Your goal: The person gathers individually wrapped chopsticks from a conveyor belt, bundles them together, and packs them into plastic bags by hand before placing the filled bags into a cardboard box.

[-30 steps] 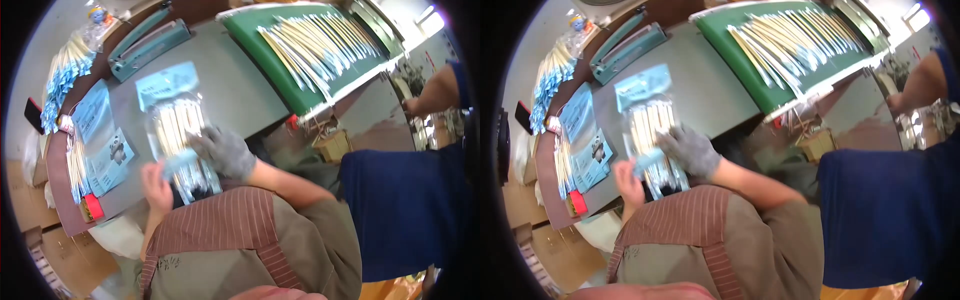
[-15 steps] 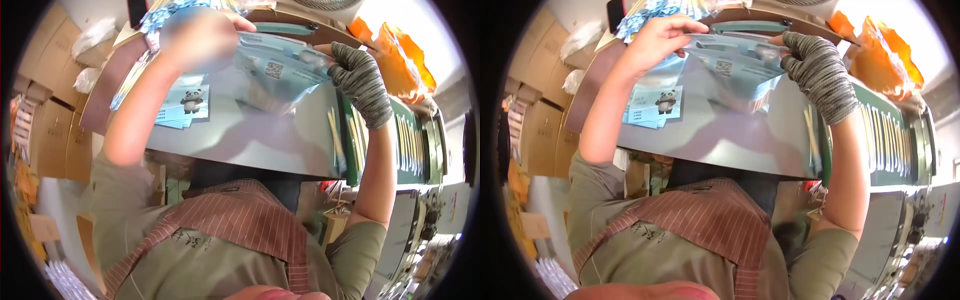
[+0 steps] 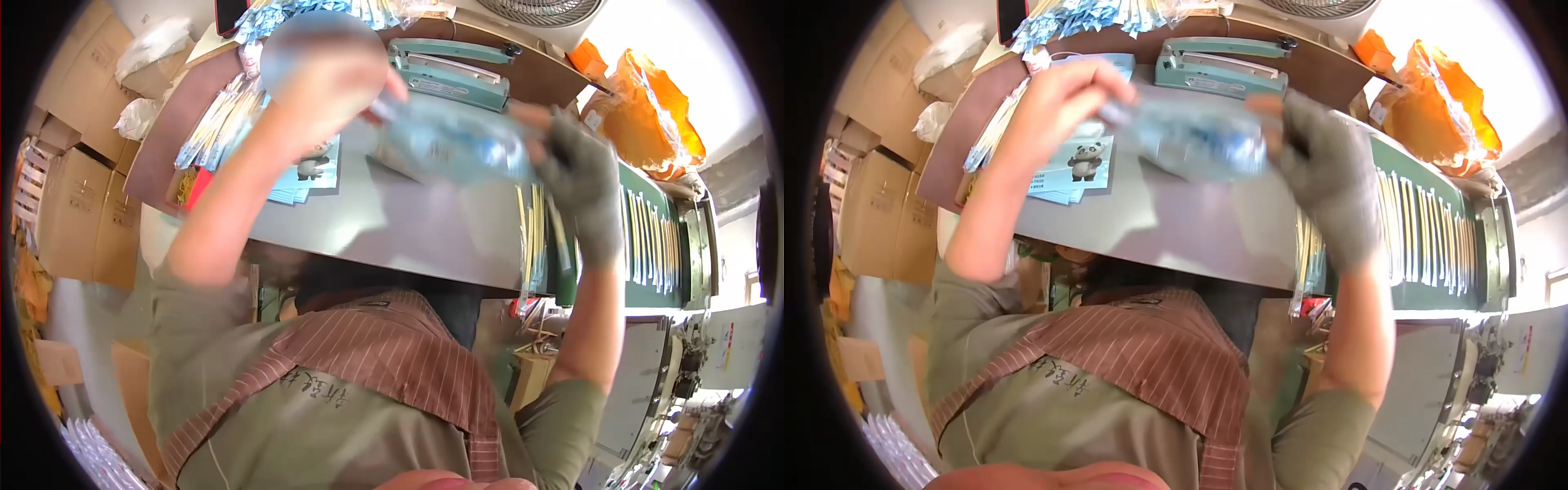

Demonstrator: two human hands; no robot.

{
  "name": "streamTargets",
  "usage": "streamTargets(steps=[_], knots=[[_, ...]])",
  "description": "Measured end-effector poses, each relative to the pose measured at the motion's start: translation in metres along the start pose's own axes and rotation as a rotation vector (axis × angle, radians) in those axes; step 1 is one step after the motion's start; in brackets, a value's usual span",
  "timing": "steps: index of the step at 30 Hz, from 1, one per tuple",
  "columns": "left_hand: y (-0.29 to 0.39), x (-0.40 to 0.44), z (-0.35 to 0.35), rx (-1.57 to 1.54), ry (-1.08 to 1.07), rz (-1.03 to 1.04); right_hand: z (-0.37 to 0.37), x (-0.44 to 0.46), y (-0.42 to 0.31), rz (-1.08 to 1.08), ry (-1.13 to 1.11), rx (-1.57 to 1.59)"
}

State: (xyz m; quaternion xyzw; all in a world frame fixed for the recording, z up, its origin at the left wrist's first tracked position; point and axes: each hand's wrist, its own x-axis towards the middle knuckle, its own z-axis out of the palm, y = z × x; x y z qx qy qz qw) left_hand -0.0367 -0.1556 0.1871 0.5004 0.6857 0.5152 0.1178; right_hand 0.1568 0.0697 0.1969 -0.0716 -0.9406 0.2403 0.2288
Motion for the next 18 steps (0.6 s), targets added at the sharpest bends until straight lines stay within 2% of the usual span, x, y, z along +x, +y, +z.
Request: streamTargets(steps=[1, 2, 3, 4, 6, 7, 8, 9, 10, 11, 12, 13, 14, 15, 16, 17, 18], knots=[[0.007, -0.026, 0.005, 0.031, -0.021, 0.026, -0.001, -0.023, -0.006, 0.050, -0.035, 0.082], [0.002, -0.054, 0.016, -0.114, -0.042, 0.051, 0.004, -0.059, -0.009, 0.147, -0.056, 0.411], [-0.007, -0.081, 0.029, -0.258, -0.051, 0.076, 0.016, -0.095, -0.001, 0.356, -0.059, 0.747], [-0.015, -0.105, 0.041, -0.380, -0.082, -0.045, 0.029, -0.122, 0.026, 0.478, -0.265, 0.996], [-0.032, -0.147, 0.069, -0.418, -0.100, -0.240, 0.094, -0.167, 0.053, 0.900, -0.434, 1.139], [-0.037, -0.162, 0.080, -0.416, -0.152, -0.295, 0.127, -0.177, 0.039, 1.136, -0.241, 1.339], [-0.039, -0.173, 0.087, -0.413, -0.207, -0.352, 0.141, -0.181, 0.035, 1.262, -0.174, 1.421], [-0.039, -0.182, 0.095, -0.469, -0.246, -0.319, 0.155, -0.185, 0.030, 1.387, -0.090, 1.498], [-0.038, -0.186, 0.102, -0.522, -0.277, -0.292, 0.156, -0.183, 0.036, 1.322, -0.269, 1.458], [-0.044, -0.192, 0.105, -0.525, -0.296, -0.131, 0.161, -0.179, 0.040, 1.239, -0.467, 1.416], [-0.043, -0.198, 0.107, -0.584, -0.269, -0.131, 0.158, -0.181, 0.040, 1.278, -0.395, 1.275], [-0.030, -0.204, 0.106, -0.683, -0.015, -0.310, 0.153, -0.183, 0.041, 1.319, -0.328, 1.126], [-0.032, -0.204, 0.106, -0.678, 0.286, -0.372, 0.148, -0.186, 0.044, 1.360, -0.268, 0.978], [-0.044, -0.210, 0.112, -0.366, 0.635, -0.467, 0.157, -0.178, 0.015, 1.261, -0.066, 0.974], [-0.066, -0.215, 0.124, -0.324, 0.716, -0.531, 0.158, -0.171, 0.001, 1.191, -0.021, 0.977], [-0.069, -0.222, 0.124, -0.816, 0.429, -0.619, 0.162, -0.162, -0.013, 1.120, 0.023, 0.981], [-0.067, -0.225, 0.137, -1.090, 0.343, -0.676, 0.158, -0.150, -0.015, 1.027, -0.231, 1.116]])
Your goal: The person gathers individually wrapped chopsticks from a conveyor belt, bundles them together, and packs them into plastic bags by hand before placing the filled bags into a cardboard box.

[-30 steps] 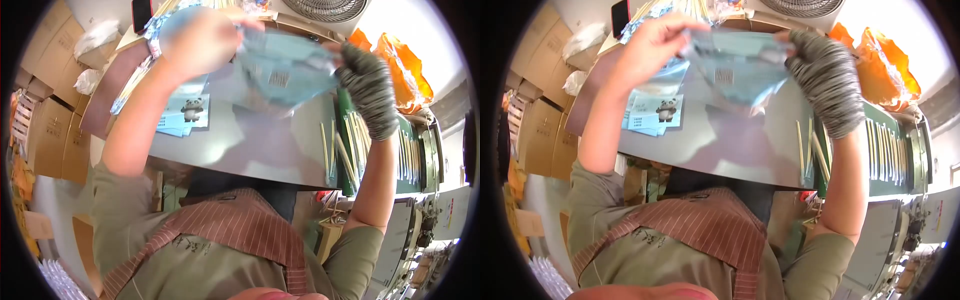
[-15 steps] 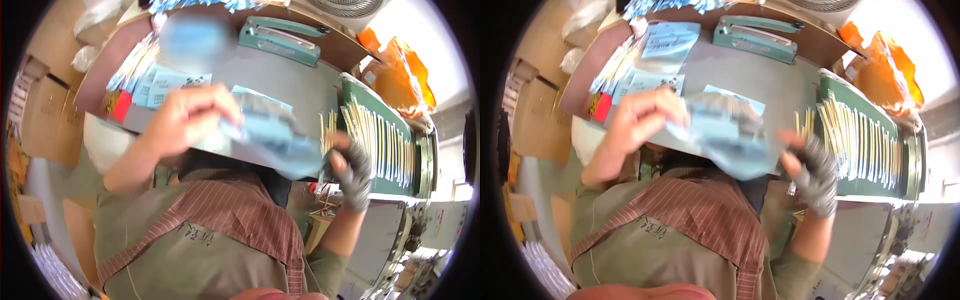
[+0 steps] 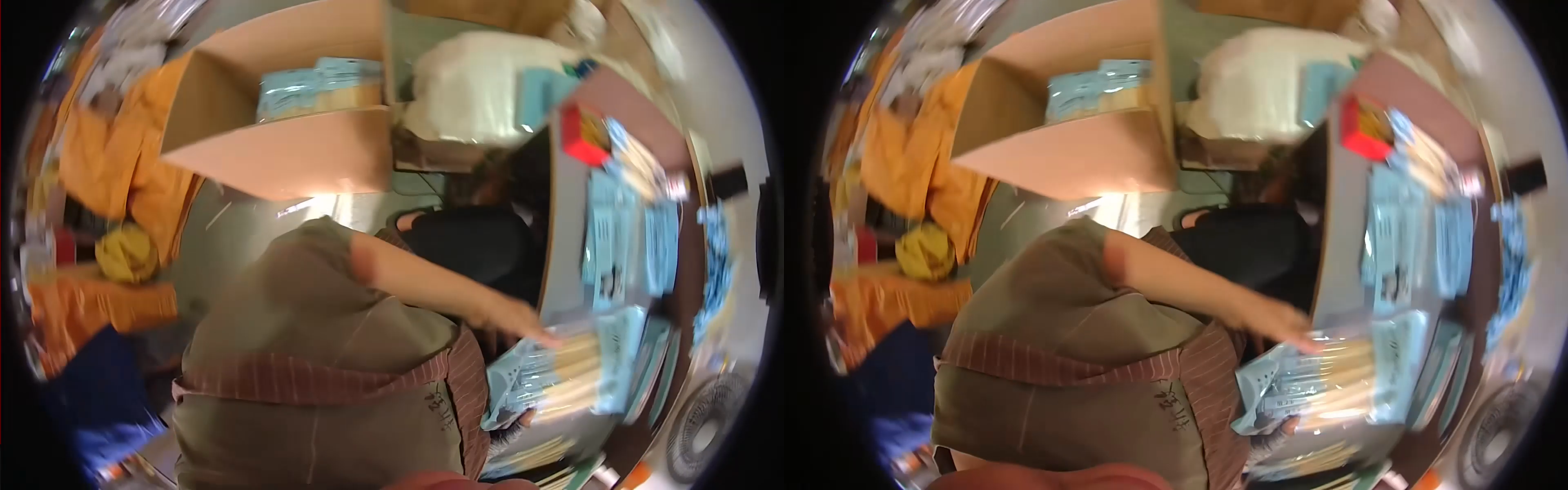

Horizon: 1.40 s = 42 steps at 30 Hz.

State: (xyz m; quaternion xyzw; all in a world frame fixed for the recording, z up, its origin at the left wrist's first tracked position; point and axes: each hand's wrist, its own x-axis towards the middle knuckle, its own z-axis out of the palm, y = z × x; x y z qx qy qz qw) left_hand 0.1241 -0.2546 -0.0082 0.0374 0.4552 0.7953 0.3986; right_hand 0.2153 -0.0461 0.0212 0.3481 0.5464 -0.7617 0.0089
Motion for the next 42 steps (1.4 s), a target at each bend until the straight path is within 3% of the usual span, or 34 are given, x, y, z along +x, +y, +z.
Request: streamTargets(steps=[1, 2, 4, 6, 7, 8, 10, 11, 12, 15, 17, 18, 20, 21, 23, 24, 25, 27, 29, 31, 32, 33, 35, 37, 39, 41, 42], knots=[[-0.009, -0.001, 0.001, -0.063, -0.065, 0.160, 0.004, 0.006, -0.013, 0.051, -0.252, -0.009], [0.001, -0.018, -0.002, -0.274, -0.156, 0.047, 0.017, 0.013, -0.021, 0.109, -0.496, -0.011], [0.020, -0.076, -0.046, -0.218, -0.060, 0.253, 0.083, 0.025, -0.010, 0.103, -0.723, -0.227], [0.040, -0.143, -0.079, -0.182, 0.206, 0.347, 0.179, -0.024, 0.003, -0.321, -0.773, -0.487], [0.041, -0.180, -0.102, -0.138, 0.358, 0.366, 0.205, -0.003, 0.005, -0.337, -1.010, -0.727], [0.041, -0.220, -0.124, -0.092, 0.508, 0.381, 0.239, -0.008, 0.032, -0.560, -1.014, -0.782], [0.042, -0.301, -0.147, -0.241, 0.740, 0.556, 0.322, -0.039, 0.053, -0.470, -1.464, -0.907], [0.042, -0.343, -0.160, -0.220, 0.874, 0.573, 0.351, -0.050, 0.081, -0.483, -1.570, -0.772], [0.036, -0.383, -0.179, -0.211, 0.988, 0.540, 0.377, -0.052, 0.095, -0.629, -1.675, -0.887], [-0.007, -0.490, -0.248, -0.388, 1.051, 0.592, 0.430, -0.073, 0.130, -0.489, -1.727, -0.820], [-0.030, -0.539, -0.287, -0.472, 1.054, 0.570, 0.449, -0.055, 0.168, -0.997, -1.716, -0.830], [-0.056, -0.558, -0.320, -0.525, 1.089, 0.487, 0.460, -0.052, 0.176, -0.978, -1.709, -0.833], [-0.113, -0.578, -0.375, -0.536, 1.247, 0.269, 0.478, -0.047, 0.188, -1.694, -1.875, -0.850], [-0.149, -0.582, -0.399, -0.494, 1.367, 0.128, 0.480, -0.042, 0.196, -1.640, -1.893, -0.832], [-0.243, -0.589, -0.455, -0.736, 1.532, -0.023, 0.483, -0.033, 0.198, -1.574, -1.948, -0.889], [-0.334, -0.607, -0.493, -0.467, 1.504, -0.137, 0.486, -0.030, 0.198, -1.532, -2.008, -0.932], [-0.346, -0.592, -0.497, -0.392, 1.669, -0.404, 0.487, -0.025, 0.199, -1.501, -2.010, -0.947], [-0.366, -0.572, -0.498, -0.197, 1.918, -0.753, 0.490, -0.016, 0.202, -1.522, -2.108, -0.915], [-0.365, -0.559, -0.494, -0.052, 2.146, -0.869, 0.490, -0.017, 0.203, -1.603, -2.086, -0.882], [-0.326, -0.545, -0.481, 0.050, 2.317, -0.829, 0.493, -0.021, 0.209, -1.677, -2.017, -0.782], [-0.306, -0.535, -0.470, 0.158, 2.467, -0.770, 0.490, -0.022, 0.209, -1.654, -2.028, -0.776], [-0.261, -0.520, -0.457, 0.051, 2.579, -0.567, 0.489, -0.023, 0.210, -1.615, -2.038, -0.795], [-0.237, -0.506, -0.458, 0.748, 2.692, -0.561, 0.488, -0.023, 0.210, -1.591, -2.043, -0.817], [-0.197, -0.489, -0.456, 0.849, 2.581, -0.349, 0.487, -0.024, 0.210, -1.541, -2.033, -0.828], [-0.169, -0.454, -0.440, 0.633, 2.163, -0.136, 0.489, -0.025, 0.207, -1.525, -2.032, -0.850], [-0.194, -0.405, -0.450, 0.910, 2.055, -0.531, 0.488, -0.029, 0.206, -1.495, -2.023, -0.882], [-0.201, -0.406, -0.460, 0.915, 2.058, -0.525, 0.489, -0.030, 0.206, -1.503, -2.010, -0.886]])
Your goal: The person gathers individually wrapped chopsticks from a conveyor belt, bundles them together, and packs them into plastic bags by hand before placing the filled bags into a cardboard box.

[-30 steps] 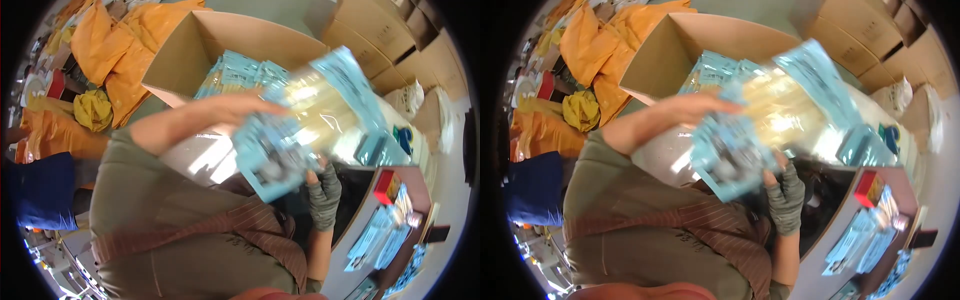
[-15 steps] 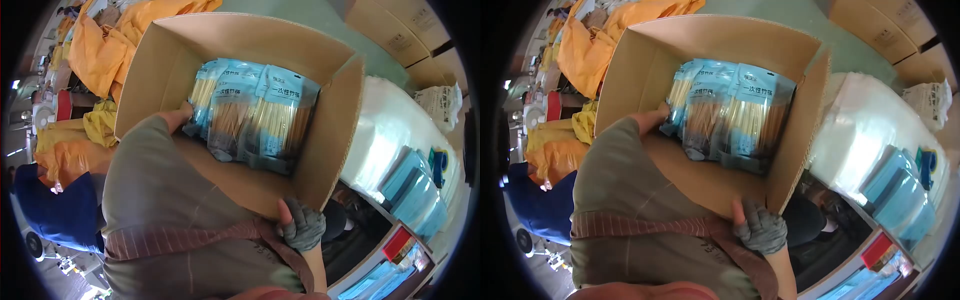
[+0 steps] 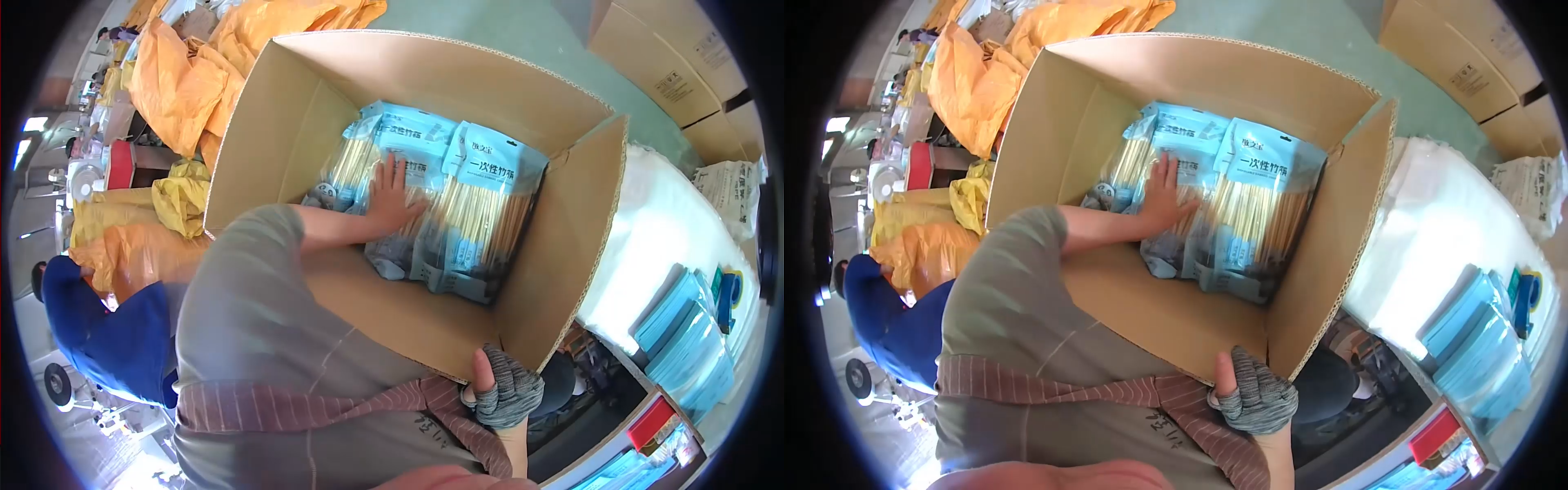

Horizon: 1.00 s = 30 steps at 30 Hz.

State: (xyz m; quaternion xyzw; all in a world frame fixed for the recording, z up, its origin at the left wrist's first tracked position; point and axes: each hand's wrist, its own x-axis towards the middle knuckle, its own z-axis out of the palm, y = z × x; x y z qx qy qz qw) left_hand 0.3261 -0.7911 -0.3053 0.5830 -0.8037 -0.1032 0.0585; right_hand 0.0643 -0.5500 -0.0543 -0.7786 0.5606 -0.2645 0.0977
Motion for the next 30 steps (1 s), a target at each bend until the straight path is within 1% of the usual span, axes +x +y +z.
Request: streamTargets(steps=[2, 3, 5, 6, 8, 9, 10, 12, 14, 16, 18, 19, 21, 22, 24, 25, 26, 28, 29, 30], knots=[[-0.009, 0.017, 0.012, 0.045, -0.022, 0.121, 0.001, 0.003, 0.003, 0.001, 0.002, -0.013], [-0.017, 0.022, 0.009, 0.043, -0.032, 0.111, 0.001, 0.001, 0.004, 0.010, 0.009, 0.008], [-0.033, 0.045, -0.013, -0.155, -0.075, 0.204, 0.004, -0.003, 0.005, 0.009, 0.030, 0.029], [-0.023, 0.044, -0.024, -0.154, -0.063, 0.208, 0.006, -0.004, 0.005, 0.000, 0.036, 0.021], [0.001, 0.030, -0.042, -0.398, -0.005, -0.442, 0.003, -0.004, 0.000, -0.009, 0.039, 0.019], [-0.002, 0.027, -0.042, -0.331, -0.113, -0.536, 0.001, -0.003, -0.002, -0.007, 0.034, 0.024], [-0.009, 0.029, -0.046, -0.326, -0.105, -0.535, 0.001, -0.003, -0.003, -0.004, 0.034, 0.026], [-0.022, 0.040, -0.059, -0.829, -0.562, -0.411, 0.000, -0.004, -0.002, -0.010, 0.042, 0.020], [-0.049, 0.067, -0.067, -0.878, -0.674, -0.496, -0.001, -0.007, -0.005, -0.006, 0.027, 0.024], [-0.075, 0.085, -0.108, -1.039, -0.638, -0.491, -0.001, -0.007, -0.007, 0.064, 0.003, 0.029], [-0.117, 0.106, -0.122, -0.927, -0.560, -0.539, 0.000, -0.008, -0.006, 0.061, 0.019, 0.033], [-0.121, 0.106, -0.112, -0.920, -0.560, -0.537, 0.002, -0.008, -0.005, 0.062, 0.036, 0.038], [-0.115, 0.104, -0.078, -0.045, 0.105, -0.533, 0.005, -0.008, -0.003, 0.069, 0.040, 0.053], [-0.079, 0.095, -0.078, -0.099, 0.191, -0.535, 0.006, -0.009, -0.004, 0.073, 0.038, 0.065], [-0.048, 0.082, -0.045, -0.137, 0.000, -0.514, 0.006, -0.011, -0.003, 0.080, 0.017, 0.057], [-0.037, 0.079, -0.044, 0.038, -0.254, -0.544, 0.005, -0.012, -0.002, 0.072, 0.003, 0.043], [-0.044, 0.087, -0.035, 0.031, -0.258, -0.534, 0.004, -0.010, 0.001, 0.079, 0.002, 0.033], [-0.069, 0.111, -0.012, 0.210, -0.484, -0.438, -0.001, -0.007, 0.003, -0.001, 0.032, -0.061], [-0.059, 0.123, -0.034, 0.219, -0.634, -0.379, -0.003, -0.005, 0.003, 0.033, 0.034, -0.081], [-0.067, 0.130, -0.024, 0.222, -0.641, -0.339, -0.005, -0.001, 0.003, 0.042, 0.034, -0.086]])
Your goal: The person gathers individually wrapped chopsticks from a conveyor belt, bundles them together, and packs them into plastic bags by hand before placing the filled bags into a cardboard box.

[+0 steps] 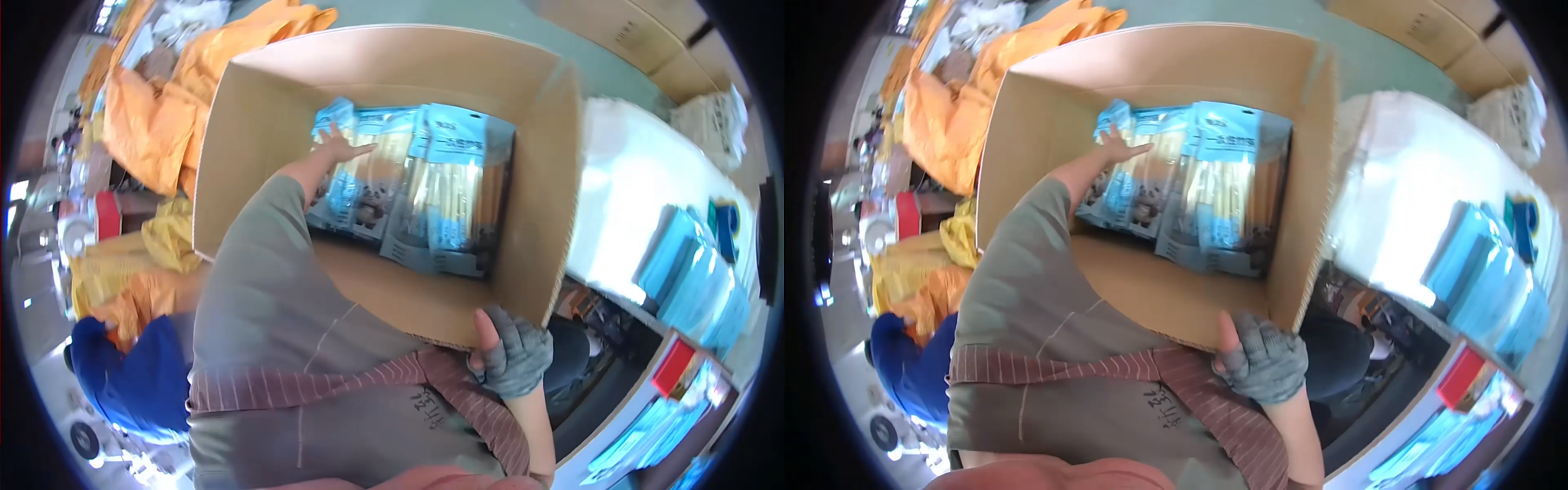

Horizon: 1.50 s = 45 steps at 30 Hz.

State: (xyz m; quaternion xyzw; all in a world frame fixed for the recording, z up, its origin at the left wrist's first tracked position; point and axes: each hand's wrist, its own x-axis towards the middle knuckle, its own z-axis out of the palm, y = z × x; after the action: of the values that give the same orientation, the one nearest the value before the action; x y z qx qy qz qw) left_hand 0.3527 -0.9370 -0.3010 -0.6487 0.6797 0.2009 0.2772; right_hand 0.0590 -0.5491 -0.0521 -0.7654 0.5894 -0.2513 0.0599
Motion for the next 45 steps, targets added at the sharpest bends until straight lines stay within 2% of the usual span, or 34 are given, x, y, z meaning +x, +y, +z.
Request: streamTargets(steps=[2, 5, 6, 7, 8, 10, 11, 13, 15, 17, 18, 19, 20, 22, 23, 24, 25, 26, 27, 28, 29, 30, 31, 32, 33, 34, 36, 37, 38, 39, 40, 41, 43, 45], knots=[[-0.005, 0.026, 0.004, 0.021, -0.045, 0.005, -0.005, 0.002, -0.001, 0.028, 0.027, -0.028], [-0.010, -0.011, 0.008, -0.077, 0.238, -0.052, -0.008, -0.009, -0.006, 0.108, -0.041, 0.384], [0.021, -0.080, -0.031, -0.378, 0.242, 0.326, -0.012, -0.012, -0.009, 0.269, -0.030, 0.624], [0.043, -0.061, -0.023, -0.500, 0.172, 0.473, 0.006, -0.030, -0.004, -0.012, 0.184, 0.366], [0.067, -0.047, -0.009, -0.604, 0.083, 0.539, -0.006, -0.042, -0.004, -0.103, 0.406, 0.037], [0.111, -0.038, 0.007, -0.718, -0.107, 0.577, -0.036, -0.086, -0.017, 0.118, 0.542, -0.031], [0.121, 0.019, 0.029, -0.444, -0.161, 0.574, -0.047, -0.122, -0.036, 0.251, 0.575, -0.131], [0.147, -0.002, 0.004, -0.285, 0.079, 0.547, -0.059, -0.177, -0.053, 0.444, 0.647, -0.198], [0.181, -0.075, -0.050, -0.420, 0.494, 0.649, -0.072, -0.254, -0.119, 0.816, 0.672, -0.302], [0.215, -0.195, -0.102, -0.658, 0.784, 0.852, -0.051, -0.336, -0.210, 1.407, 0.818, -0.558], [0.231, -0.261, -0.117, -0.771, 0.828, 0.986, -0.020, -0.379, -0.247, 1.841, 0.938, -0.617], [0.246, -0.326, -0.120, -0.843, 0.795, 1.120, -0.004, -0.403, -0.282, 1.908, 1.393, -0.971], [0.261, -0.389, -0.110, -0.878, 0.669, 1.270, 0.040, -0.460, -0.324, 1.984, 1.611, -1.093], [0.285, -0.507, -0.057, -0.781, 0.273, 1.553, 0.067, -0.504, -0.387, 2.112, 1.471, -1.556], [0.291, -0.568, -0.015, -0.615, 0.138, 1.765, 0.068, -0.520, -0.399, 2.108, 1.492, -1.563], [0.305, -0.606, 0.034, -0.543, -0.253, 2.038, 0.067, -0.537, -0.410, 2.211, 1.206, -1.566], [0.300, -0.659, 0.074, -0.242, -0.344, 2.094, 0.066, -0.553, -0.421, 2.289, 0.913, -1.545], [0.289, -0.723, 0.117, 0.071, -0.431, 2.123, 0.062, -0.567, -0.423, 2.284, 0.805, -1.484], [0.294, -0.748, 0.190, -0.002, -0.946, 2.074, 0.052, -0.579, -0.418, 2.273, 0.700, -1.425], [0.290, -0.787, 0.247, 0.021, -1.094, 2.162, 0.037, -0.580, -0.412, 2.389, 0.845, -1.200], [0.290, -0.831, 0.297, 0.106, -1.030, 2.207, 0.032, -0.593, -0.410, 2.483, 0.772, -1.017], [0.286, -0.880, 0.347, 0.130, -0.980, 2.086, 0.003, -0.591, -0.411, 2.140, 1.200, -0.826], [0.295, -0.920, 0.395, 0.056, -0.960, 2.172, -0.004, -0.594, -0.402, 2.028, 1.454, -0.677], [0.302, -0.951, 0.445, -0.019, -0.749, 2.226, -0.009, -0.599, -0.394, 1.894, 1.691, -0.517], [0.308, -0.973, 0.478, -0.090, -0.534, 2.266, -0.011, -0.606, -0.384, 2.162, 1.345, -0.625], [0.311, -0.988, 0.483, -0.087, -0.511, 2.269, -0.026, -0.605, -0.375, 2.382, 0.965, -0.723], [0.315, -1.004, 0.490, 0.173, -0.315, 2.211, -0.043, -0.603, -0.357, 2.039, 1.072, -0.763], [0.328, -0.994, 0.489, 0.165, -0.469, 2.298, -0.041, -0.601, -0.341, 2.028, 1.005, -0.782], [0.349, -0.979, 0.484, 0.098, -0.812, 2.321, -0.042, -0.597, -0.329, 1.886, 1.121, -0.651], [0.357, -0.966, 0.465, 0.054, -0.984, 2.145, -0.039, -0.590, -0.317, 1.794, 1.040, -0.903], [0.368, -0.954, 0.446, 0.027, -1.163, 1.957, -0.077, -0.565, -0.350, 1.732, 1.210, -0.102], [0.410, -0.928, 0.451, 0.083, -1.133, 2.231, -0.090, -0.548, -0.362, 1.779, 0.784, -0.150], [0.448, -0.890, 0.422, 0.171, -0.383, 2.472, -0.066, -0.550, -0.385, 1.293, 0.835, -0.343], [0.465, -0.868, 0.390, 0.128, -0.109, 2.484, -0.089, -0.561, -0.442, 1.310, 0.976, -0.390]])
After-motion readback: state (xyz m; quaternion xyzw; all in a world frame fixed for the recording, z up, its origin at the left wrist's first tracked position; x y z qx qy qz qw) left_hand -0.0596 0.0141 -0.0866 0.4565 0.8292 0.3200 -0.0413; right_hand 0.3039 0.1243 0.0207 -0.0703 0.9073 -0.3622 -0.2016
